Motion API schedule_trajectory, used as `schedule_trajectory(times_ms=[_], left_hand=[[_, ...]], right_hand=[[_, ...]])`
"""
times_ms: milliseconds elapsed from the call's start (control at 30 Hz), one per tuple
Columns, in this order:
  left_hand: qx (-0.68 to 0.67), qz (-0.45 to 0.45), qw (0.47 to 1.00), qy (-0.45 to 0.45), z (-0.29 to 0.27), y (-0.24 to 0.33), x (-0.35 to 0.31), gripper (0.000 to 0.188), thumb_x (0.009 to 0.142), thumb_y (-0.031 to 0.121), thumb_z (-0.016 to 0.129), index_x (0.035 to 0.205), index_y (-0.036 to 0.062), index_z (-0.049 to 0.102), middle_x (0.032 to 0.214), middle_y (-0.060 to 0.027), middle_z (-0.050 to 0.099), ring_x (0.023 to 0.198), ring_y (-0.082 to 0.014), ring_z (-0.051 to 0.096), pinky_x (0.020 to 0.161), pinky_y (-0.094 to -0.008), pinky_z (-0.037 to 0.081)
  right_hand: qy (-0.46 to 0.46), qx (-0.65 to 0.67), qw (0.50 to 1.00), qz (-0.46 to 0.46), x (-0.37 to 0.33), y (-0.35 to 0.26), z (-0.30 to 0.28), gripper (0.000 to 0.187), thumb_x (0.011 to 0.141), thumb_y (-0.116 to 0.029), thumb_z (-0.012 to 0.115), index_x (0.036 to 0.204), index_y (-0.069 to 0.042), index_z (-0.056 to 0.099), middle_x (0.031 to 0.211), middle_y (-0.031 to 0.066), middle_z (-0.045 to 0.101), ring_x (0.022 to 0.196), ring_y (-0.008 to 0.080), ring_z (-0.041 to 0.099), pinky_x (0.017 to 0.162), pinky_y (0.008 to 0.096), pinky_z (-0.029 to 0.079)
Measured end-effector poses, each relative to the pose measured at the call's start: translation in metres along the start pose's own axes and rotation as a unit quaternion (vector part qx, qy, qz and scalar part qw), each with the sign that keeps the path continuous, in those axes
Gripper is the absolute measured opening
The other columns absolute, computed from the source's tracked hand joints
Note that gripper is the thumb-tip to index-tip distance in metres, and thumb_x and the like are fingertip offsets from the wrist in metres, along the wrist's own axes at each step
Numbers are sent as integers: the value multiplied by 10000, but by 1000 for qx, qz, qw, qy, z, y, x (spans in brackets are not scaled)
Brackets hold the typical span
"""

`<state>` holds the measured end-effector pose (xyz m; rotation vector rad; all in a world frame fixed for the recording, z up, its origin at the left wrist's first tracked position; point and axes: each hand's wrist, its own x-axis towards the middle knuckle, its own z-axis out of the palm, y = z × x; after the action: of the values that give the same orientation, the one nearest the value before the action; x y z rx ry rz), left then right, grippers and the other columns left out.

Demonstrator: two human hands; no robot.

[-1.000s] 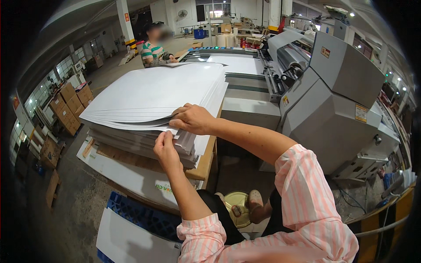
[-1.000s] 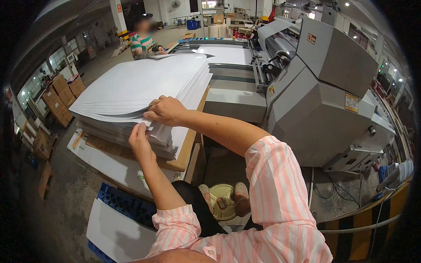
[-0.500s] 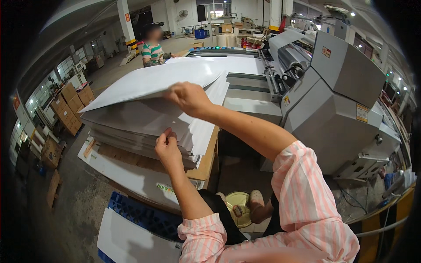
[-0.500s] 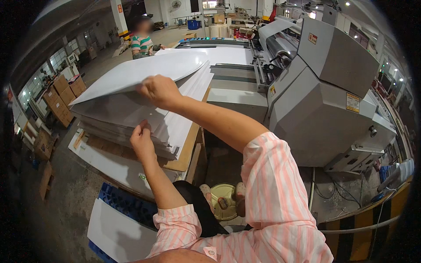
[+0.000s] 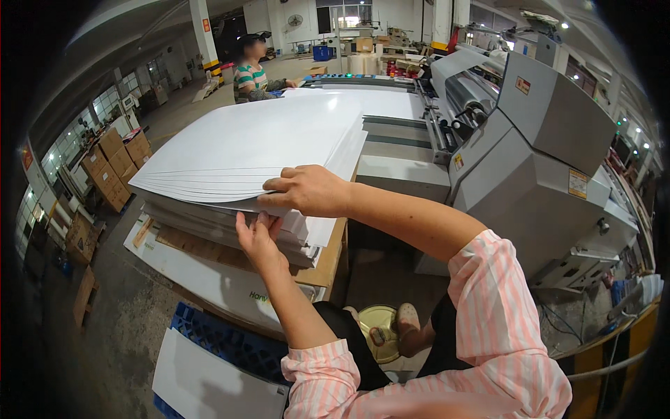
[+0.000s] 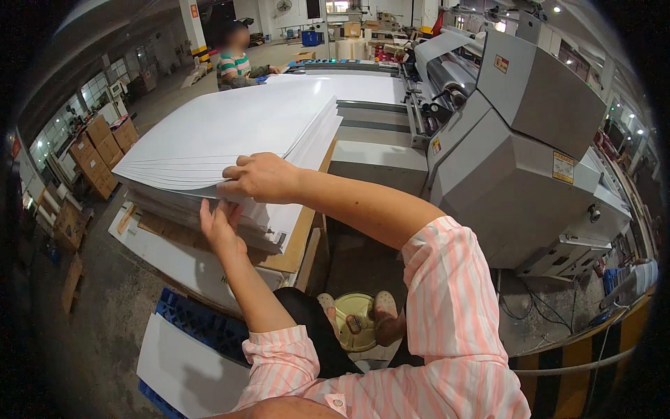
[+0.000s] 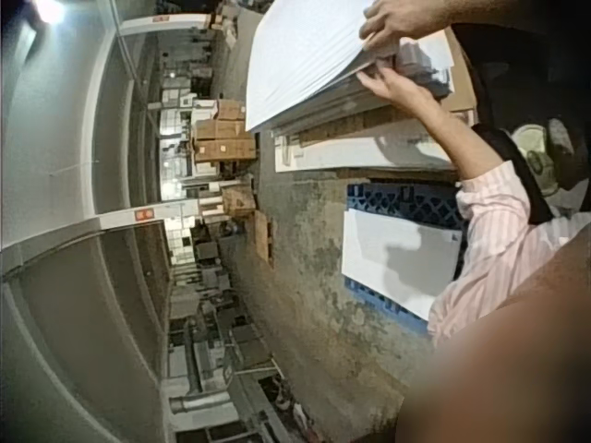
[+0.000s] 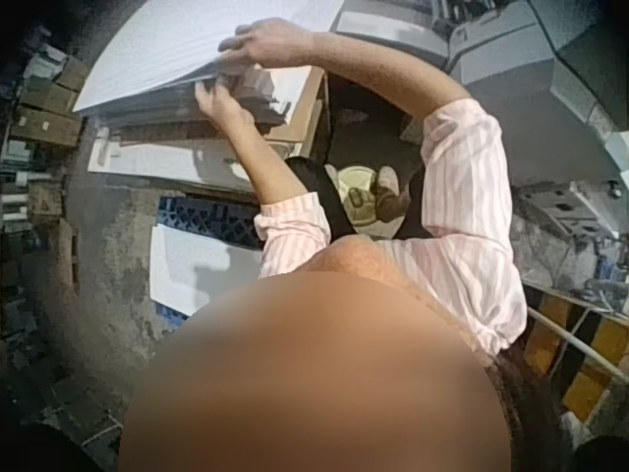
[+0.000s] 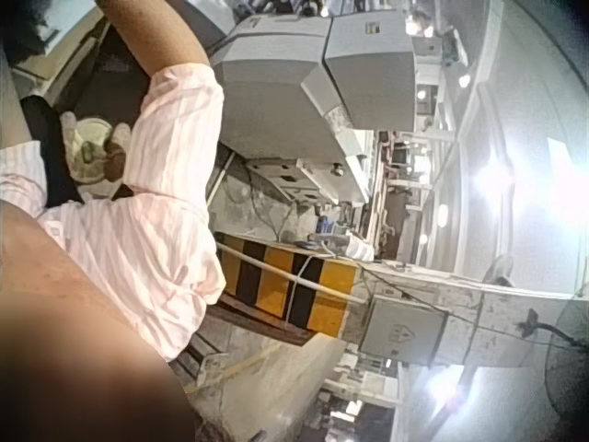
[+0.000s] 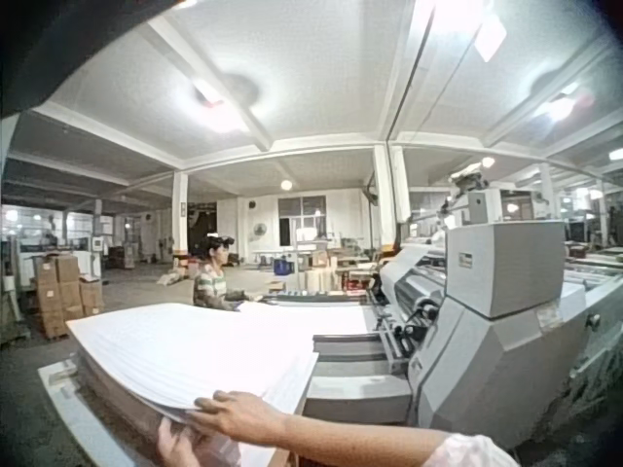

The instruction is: The recorder is organizing and loading large stacks of white paper sheets into a large industrial printing or cutting machine.

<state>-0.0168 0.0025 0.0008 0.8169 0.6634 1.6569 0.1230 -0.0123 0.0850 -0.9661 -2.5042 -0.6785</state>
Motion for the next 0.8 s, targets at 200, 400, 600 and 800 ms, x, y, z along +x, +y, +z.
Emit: schedule_trajectory(times_ms=[200, 400, 600, 800], left_hand=[[11, -24, 1000, -12, 9, 3, -1, 594, 849, 102, 564, 1309, -84, 237, 1024, -127, 539, 862, -185, 568, 713, -293, 491], [34, -25, 999, 6, 14, 8, -3, 637, 846, 140, 589, 1310, -91, 219, 1015, -133, 539, 841, -182, 574, 704, -286, 495], [41, -6, 999, 18, 8, -1, 4, 676, 829, 171, 623, 1312, -80, 220, 1031, -134, 537, 834, -193, 579, 676, -270, 500], [78, 11, 995, 65, 27, 7, -8, 667, 818, 192, 647, 1297, -46, 249, 932, -123, 545, 725, -159, 545, 588, -253, 479]], right_hand=[[-8, -18, 993, 119, 0, -1, 2, 180, 667, -137, 608, 835, -120, 671, 1171, 78, 520, 986, 249, 502, 775, 338, 446], [-48, 54, 976, 205, 4, -17, -8, 266, 766, -352, 581, 777, -110, 694, 1151, 110, 529, 1007, 270, 486, 783, 382, 422], [-106, 140, 936, 304, 21, -14, -12, 259, 735, -320, 589, 785, -89, 694, 923, 99, 626, 866, 269, 571, 715, 378, 463], [-96, 157, 906, 382, 24, -5, -9, 228, 710, -285, 588, 772, -89, 688, 779, 106, 644, 787, 267, 606, 677, 380, 479]])
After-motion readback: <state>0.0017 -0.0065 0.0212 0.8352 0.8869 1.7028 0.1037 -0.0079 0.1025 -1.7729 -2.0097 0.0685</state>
